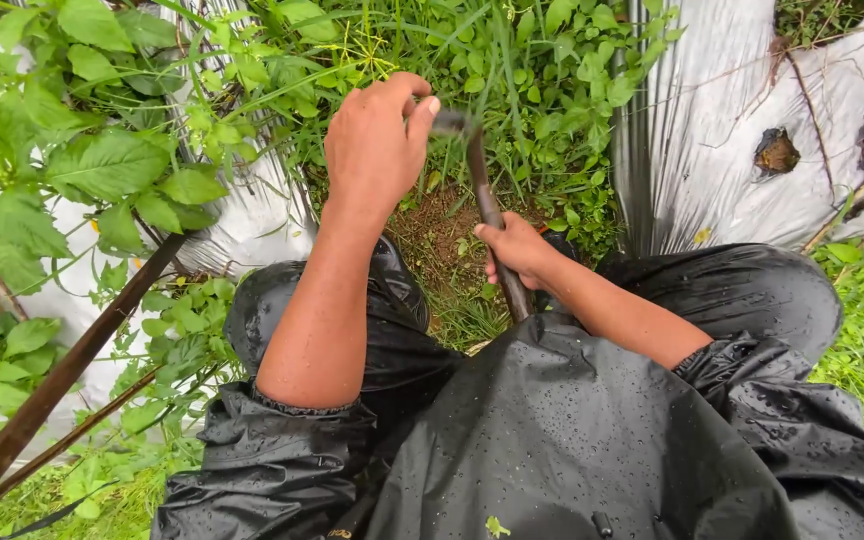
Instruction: A person wearing a raincoat and boots uses a sickle to clear weeds from the ground between rows of plants covered in plastic mulch.
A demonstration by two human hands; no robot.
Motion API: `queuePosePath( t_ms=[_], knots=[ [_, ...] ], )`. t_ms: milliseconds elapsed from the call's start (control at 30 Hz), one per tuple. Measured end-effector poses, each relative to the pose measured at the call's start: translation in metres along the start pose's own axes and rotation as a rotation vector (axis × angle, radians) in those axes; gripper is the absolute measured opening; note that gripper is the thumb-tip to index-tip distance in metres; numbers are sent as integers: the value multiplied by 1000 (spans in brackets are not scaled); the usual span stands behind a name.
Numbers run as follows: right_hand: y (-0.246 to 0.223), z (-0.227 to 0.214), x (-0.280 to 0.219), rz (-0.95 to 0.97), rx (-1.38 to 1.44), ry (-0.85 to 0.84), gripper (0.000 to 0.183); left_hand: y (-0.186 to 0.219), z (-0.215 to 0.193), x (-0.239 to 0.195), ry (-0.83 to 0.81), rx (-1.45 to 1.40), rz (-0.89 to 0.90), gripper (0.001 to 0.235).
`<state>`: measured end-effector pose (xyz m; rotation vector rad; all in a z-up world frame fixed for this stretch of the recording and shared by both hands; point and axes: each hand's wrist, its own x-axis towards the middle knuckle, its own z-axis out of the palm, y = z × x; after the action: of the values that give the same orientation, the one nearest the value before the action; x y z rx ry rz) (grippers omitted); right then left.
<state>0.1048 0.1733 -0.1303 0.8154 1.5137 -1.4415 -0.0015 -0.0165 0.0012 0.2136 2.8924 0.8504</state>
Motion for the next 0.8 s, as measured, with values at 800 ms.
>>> queuePosePath(
  t_ms=[800],
  knots=[
    [53, -4, 39, 183, 513, 266, 72, 18, -4, -10, -253, 52, 150, 28]
  ],
)
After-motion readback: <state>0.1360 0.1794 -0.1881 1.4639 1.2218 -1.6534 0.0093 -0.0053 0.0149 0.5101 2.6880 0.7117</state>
